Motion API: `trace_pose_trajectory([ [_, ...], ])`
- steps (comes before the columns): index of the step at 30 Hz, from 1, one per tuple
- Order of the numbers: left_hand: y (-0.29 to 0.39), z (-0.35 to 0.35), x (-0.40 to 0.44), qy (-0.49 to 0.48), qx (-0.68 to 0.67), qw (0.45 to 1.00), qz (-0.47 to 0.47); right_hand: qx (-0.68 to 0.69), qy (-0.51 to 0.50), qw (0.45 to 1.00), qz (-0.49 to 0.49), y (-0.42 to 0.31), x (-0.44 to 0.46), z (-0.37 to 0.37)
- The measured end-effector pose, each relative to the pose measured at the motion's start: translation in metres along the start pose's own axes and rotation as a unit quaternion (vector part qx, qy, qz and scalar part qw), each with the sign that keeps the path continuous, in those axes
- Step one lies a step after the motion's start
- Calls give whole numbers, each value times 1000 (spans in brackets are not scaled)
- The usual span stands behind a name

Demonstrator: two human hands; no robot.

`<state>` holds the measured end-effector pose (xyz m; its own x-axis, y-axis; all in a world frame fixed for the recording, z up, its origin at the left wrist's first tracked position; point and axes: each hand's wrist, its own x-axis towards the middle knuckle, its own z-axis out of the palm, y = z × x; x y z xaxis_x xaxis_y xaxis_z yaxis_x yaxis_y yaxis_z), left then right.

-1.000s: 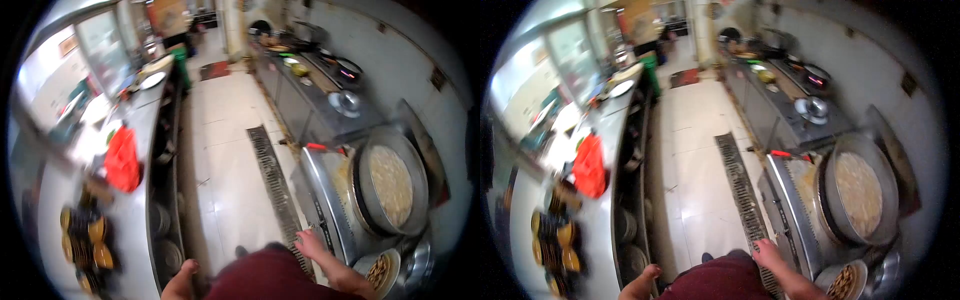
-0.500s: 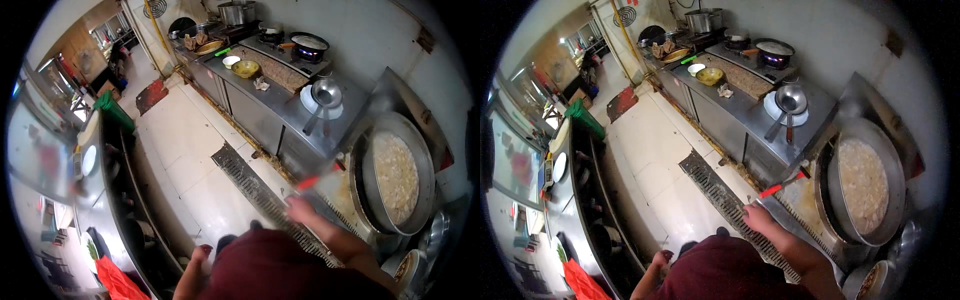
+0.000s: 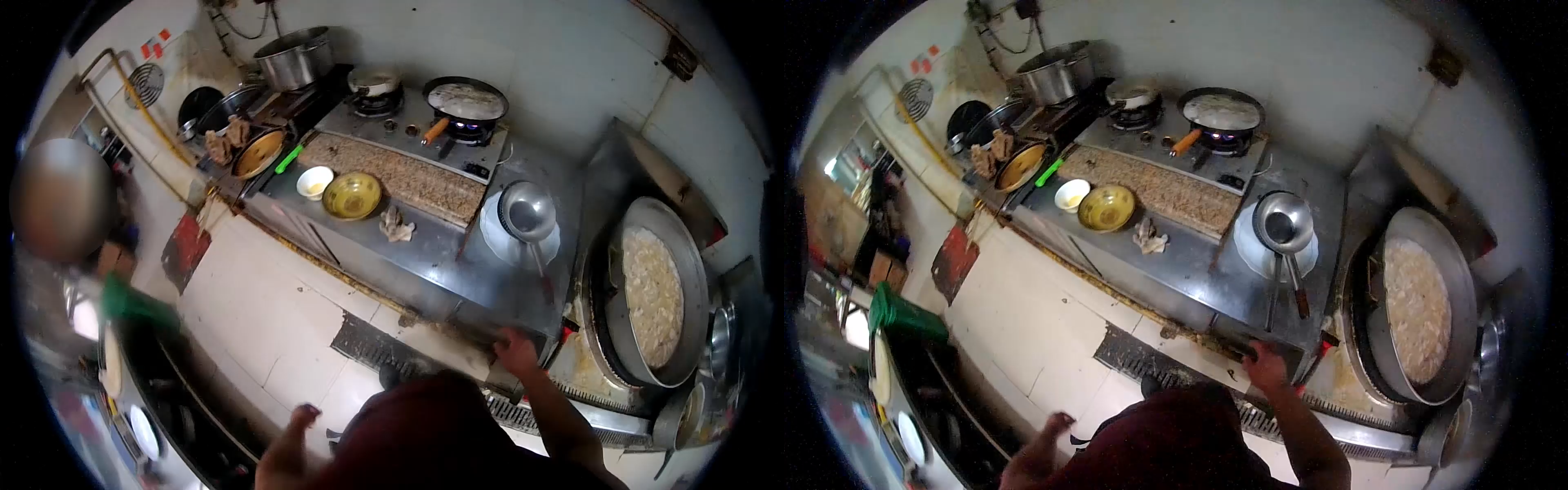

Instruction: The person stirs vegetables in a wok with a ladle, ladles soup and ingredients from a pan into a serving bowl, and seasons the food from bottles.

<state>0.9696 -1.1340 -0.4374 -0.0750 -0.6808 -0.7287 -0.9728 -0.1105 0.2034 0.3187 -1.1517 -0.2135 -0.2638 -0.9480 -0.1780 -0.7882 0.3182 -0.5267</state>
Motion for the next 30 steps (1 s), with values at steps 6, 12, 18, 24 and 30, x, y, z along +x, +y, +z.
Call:
trace_pose_trajectory([
  [6, 103, -250, 196, 198, 80, 952, 218, -23, 226, 970, 86, 50, 82, -41],
  [12, 333, -360, 192, 161, -423, 852, 261, -136, 205, 939, 241, 102, 144, -46],
  [18, 477, -428, 181, 116, -403, 833, 361, -72, 39, 942, 326, 134, 161, -43],
  [24, 591, -503, 223, 178, -285, 864, 376, 0, 64, 933, 355, 140, 152, -35],
  [30, 655, -547, 381, 492, 41, 788, 367, 138, 264, 867, 400, 89, 123, -27],
])
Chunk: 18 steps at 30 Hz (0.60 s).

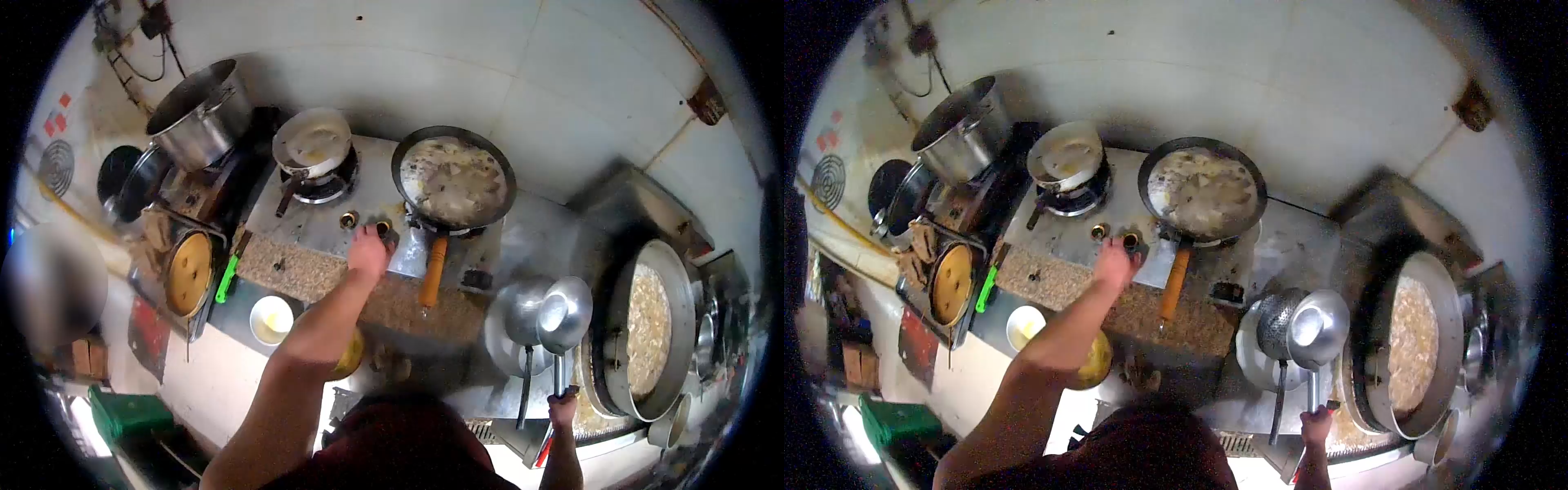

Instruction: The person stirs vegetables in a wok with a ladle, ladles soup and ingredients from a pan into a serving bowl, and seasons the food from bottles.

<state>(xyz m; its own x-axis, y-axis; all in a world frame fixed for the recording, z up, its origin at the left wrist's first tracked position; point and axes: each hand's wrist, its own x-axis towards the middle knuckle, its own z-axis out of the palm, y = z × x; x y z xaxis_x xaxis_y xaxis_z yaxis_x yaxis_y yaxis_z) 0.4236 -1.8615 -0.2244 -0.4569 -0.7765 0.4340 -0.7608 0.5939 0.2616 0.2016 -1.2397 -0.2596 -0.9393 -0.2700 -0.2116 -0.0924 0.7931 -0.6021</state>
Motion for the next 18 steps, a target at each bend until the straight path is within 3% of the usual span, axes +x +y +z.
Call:
trace_pose_trajectory([
  [1, 0, 1, 14, -4, -10, 1000, 5, 37, 18, 998, -38, -15, -12, -4],
  [2, 3, -6, 30, -147, 9, 989, -24, 71, 25, 997, -9, -16, -19, -4],
  [4, 6, -16, 60, -396, -1, 917, -45, 103, 40, 994, 24, -27, -35, -6],
  [5, 2, -7, 62, -399, -5, 916, -39, 118, 33, 992, 30, -52, -48, -12],
  [7, -8, 7, 61, -361, 124, 913, 143, 135, 29, 990, 40, -80, -65, -11],
  [11, -14, -2, 61, -317, 113, 923, 187, 117, 69, 989, 49, -77, -74, 2],
  [13, -6, -18, 51, -181, 38, 955, 231, 108, 77, 991, 35, -75, -77, 8],
  [14, 12, -35, 47, -281, -61, 953, 97, 157, 67, 984, 55, -103, -85, 10],
  [15, 37, -52, 42, -370, -157, 915, -39, 206, 58, 974, 75, -125, -90, 11],
  [16, 55, -65, 29, -423, -387, 795, -196, 217, 27, 971, 96, -137, -92, 9],
  [17, 70, -76, 15, -437, -581, 600, -334, 218, 30, 971, 97, -134, -90, 13],
  [18, 84, -89, 2, -451, -666, 448, -390, 182, 28, 978, 94, -126, -87, 17],
])
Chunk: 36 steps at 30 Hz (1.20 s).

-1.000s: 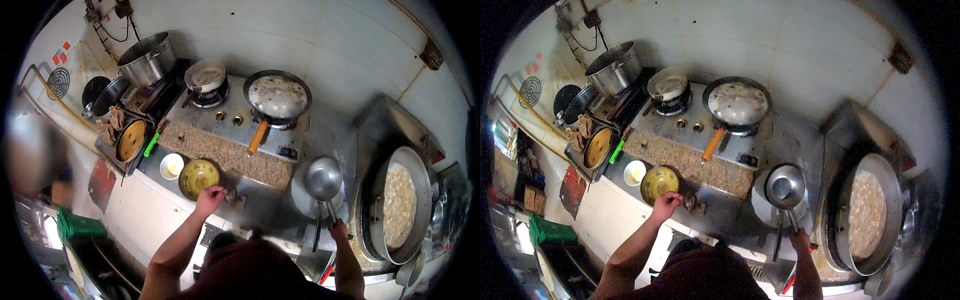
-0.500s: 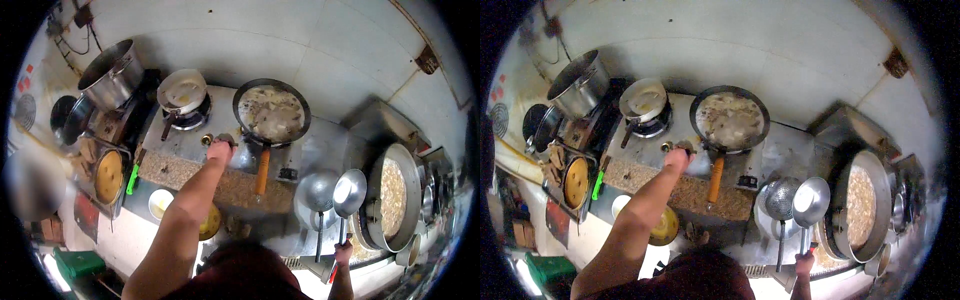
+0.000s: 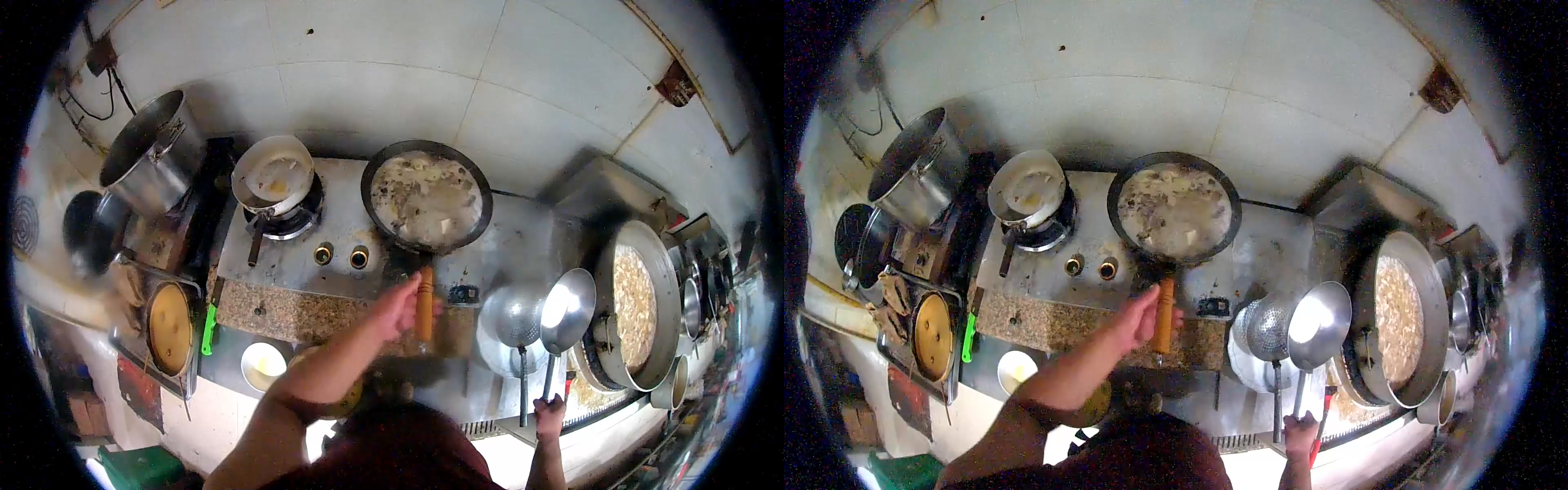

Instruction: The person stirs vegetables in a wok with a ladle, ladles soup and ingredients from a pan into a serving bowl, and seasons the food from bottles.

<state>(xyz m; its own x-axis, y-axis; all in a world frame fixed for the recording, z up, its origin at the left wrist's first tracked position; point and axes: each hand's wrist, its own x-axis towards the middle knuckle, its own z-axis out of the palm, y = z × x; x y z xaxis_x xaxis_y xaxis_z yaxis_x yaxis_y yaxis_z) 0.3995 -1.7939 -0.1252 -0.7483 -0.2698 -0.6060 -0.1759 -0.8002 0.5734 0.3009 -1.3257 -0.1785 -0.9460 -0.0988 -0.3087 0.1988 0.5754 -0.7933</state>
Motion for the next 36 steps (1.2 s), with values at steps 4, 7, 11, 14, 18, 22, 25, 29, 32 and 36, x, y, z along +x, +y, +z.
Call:
trace_pose_trajectory([
  [4, -18, 12, 8, -70, -89, 993, -40, 55, -6, 998, -12, -48, -17, 15],
  [7, -26, 2, 14, -92, -63, 994, -19, 41, -12, 999, 5, -64, -21, 19],
  [11, -29, -8, 3, -93, -44, 995, 6, 0, -39, 998, -44, -84, -22, 15],
  [14, -29, -19, -11, -125, -29, 992, 22, 61, -7, 996, -63, -115, -24, 20],
  [18, -37, -22, -47, -115, -9, 993, 25, 74, -4, 976, -207, -125, 3, 14],
  [22, -71, -22, -86, -132, -1, 991, 38, 226, -282, 923, -128, -235, -30, -2],
  [25, -102, -10, -135, -96, -22, 994, 49, 90, -253, 929, -256, -253, -10, -6],
  [29, -174, 4, -190, -119, -109, 986, 52, -179, -182, 860, -443, -256, -4, -15],
  [32, -232, 24, -238, -83, -155, 982, 75, -274, -203, 783, -520, -249, -10, -12],
  [36, -306, 56, -311, 9, -194, 971, 139, -315, -268, 703, -578, -225, -49, -6],
])
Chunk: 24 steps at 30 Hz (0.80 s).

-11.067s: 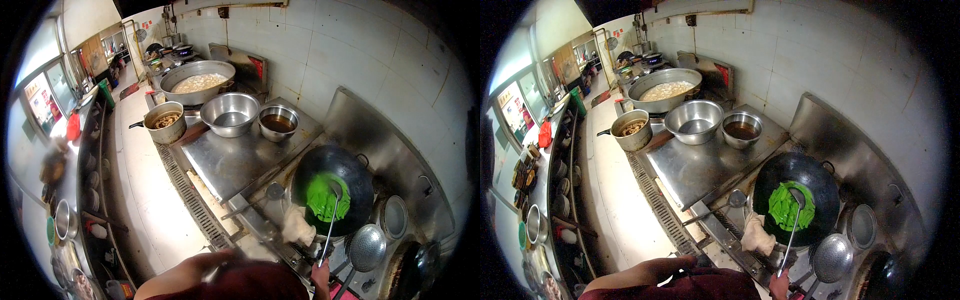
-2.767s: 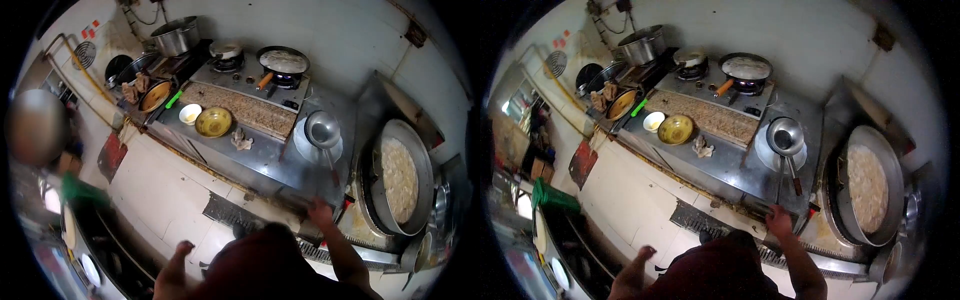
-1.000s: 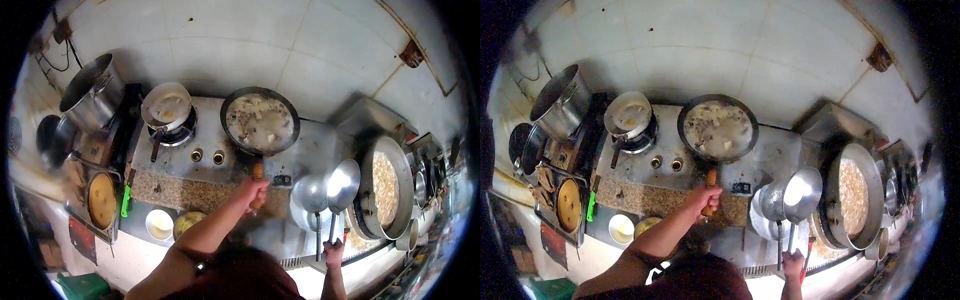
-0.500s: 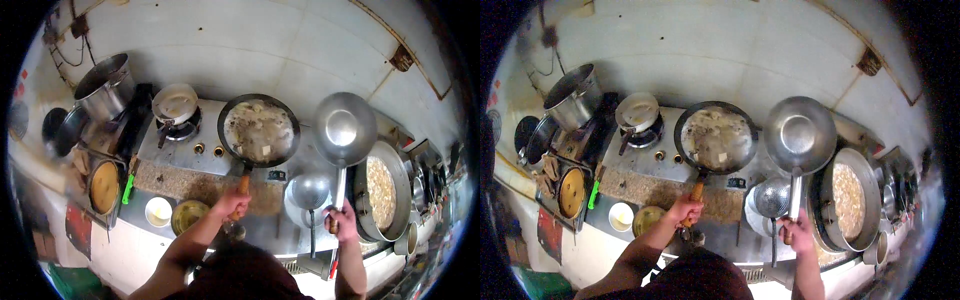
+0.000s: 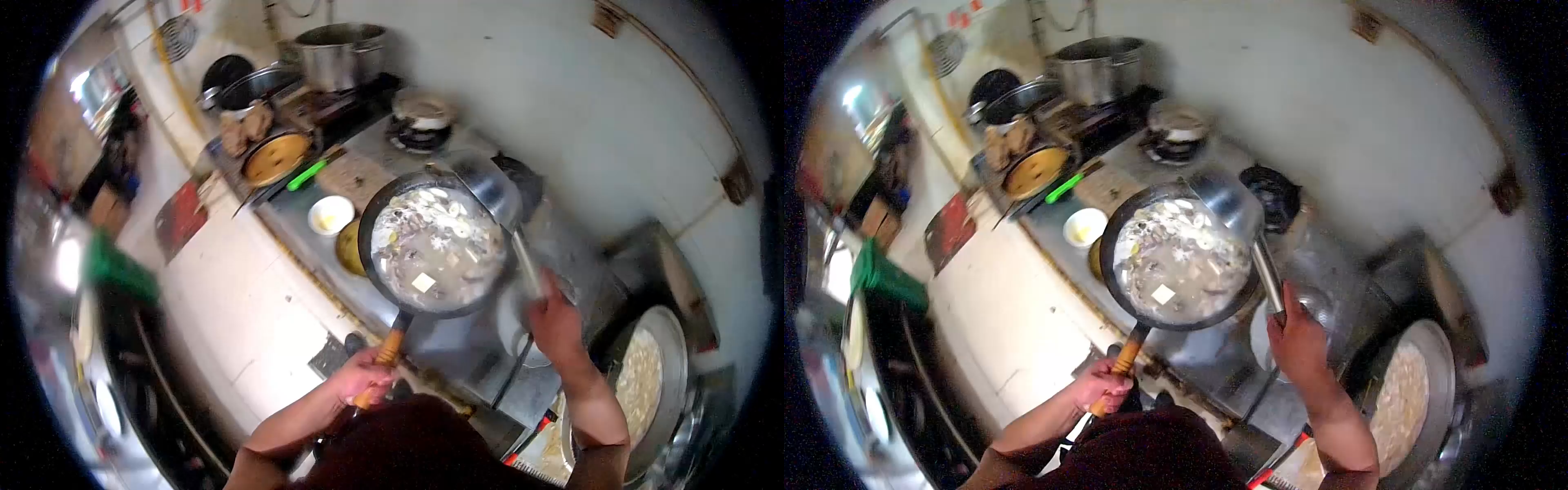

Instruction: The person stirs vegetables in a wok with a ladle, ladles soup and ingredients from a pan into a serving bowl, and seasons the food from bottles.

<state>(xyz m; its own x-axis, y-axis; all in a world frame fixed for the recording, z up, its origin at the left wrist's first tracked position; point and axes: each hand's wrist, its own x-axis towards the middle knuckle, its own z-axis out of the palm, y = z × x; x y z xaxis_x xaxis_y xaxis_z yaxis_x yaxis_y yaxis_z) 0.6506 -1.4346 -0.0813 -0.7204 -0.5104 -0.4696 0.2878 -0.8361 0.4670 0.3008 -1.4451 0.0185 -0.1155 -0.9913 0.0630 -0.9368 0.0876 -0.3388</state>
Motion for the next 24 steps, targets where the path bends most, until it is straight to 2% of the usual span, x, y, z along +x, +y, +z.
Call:
trace_pose_trajectory([
  [1, -21, -8, -20, 19, -8, 999, 27, -6, -9, 1000, 0, -18, -12, 11],
  [2, -40, -10, -42, 28, -11, 998, 47, -14, -79, 996, 29, -36, -13, 13],
  [3, -65, -14, -66, 41, -19, 996, 77, -8, -99, 995, -7, -51, -13, 24],
  [5, -101, -20, -107, 68, -38, 990, 121, 119, -164, 979, -38, -76, -30, 53],
  [6, -122, -23, -130, 103, -49, 985, 133, 120, -137, 974, -132, -82, -36, 79],
  [7, -143, -26, -151, 137, -60, 978, 143, 121, -150, 968, -159, -105, -45, 82],
  [8, -151, -46, -159, 132, -51, 978, 155, 206, -223, 944, -126, -133, -50, 82],
  [9, -164, -46, -181, 147, -67, 972, 171, 297, -315, 896, -96, -161, -58, 82],
  [10, -175, -46, -204, 171, -71, 964, 192, 344, -366, 861, -84, -184, -64, 91],
  [11, -189, -49, -223, 188, -74, 956, 215, 337, -382, 854, -106, -206, -73, 101],
  [13, -217, -61, -258, 205, -100, 940, 252, 408, -495, 766, -25, -247, -98, 126],
  [14, -232, -69, -275, 231, -96, 932, 261, 396, -512, 761, -42, -267, -111, 140],
  [17, -272, -83, -319, 285, -115, 902, 303, 435, -606, 666, -30, -325, -151, 174],
  [18, -289, -91, -340, 295, -124, 890, 323, 433, -623, 652, 9, -348, -175, 186],
  [19, -306, -100, -367, 305, -136, 880, 337, 419, -637, 647, -2, -373, -200, 196],
  [21, -336, -112, -411, 307, -164, 870, 350, 416, -690, 587, 74, -419, -241, 209],
  [24, -378, -116, -467, 330, -202, 834, 393, 387, -759, 520, 62, -470, -289, 240],
])
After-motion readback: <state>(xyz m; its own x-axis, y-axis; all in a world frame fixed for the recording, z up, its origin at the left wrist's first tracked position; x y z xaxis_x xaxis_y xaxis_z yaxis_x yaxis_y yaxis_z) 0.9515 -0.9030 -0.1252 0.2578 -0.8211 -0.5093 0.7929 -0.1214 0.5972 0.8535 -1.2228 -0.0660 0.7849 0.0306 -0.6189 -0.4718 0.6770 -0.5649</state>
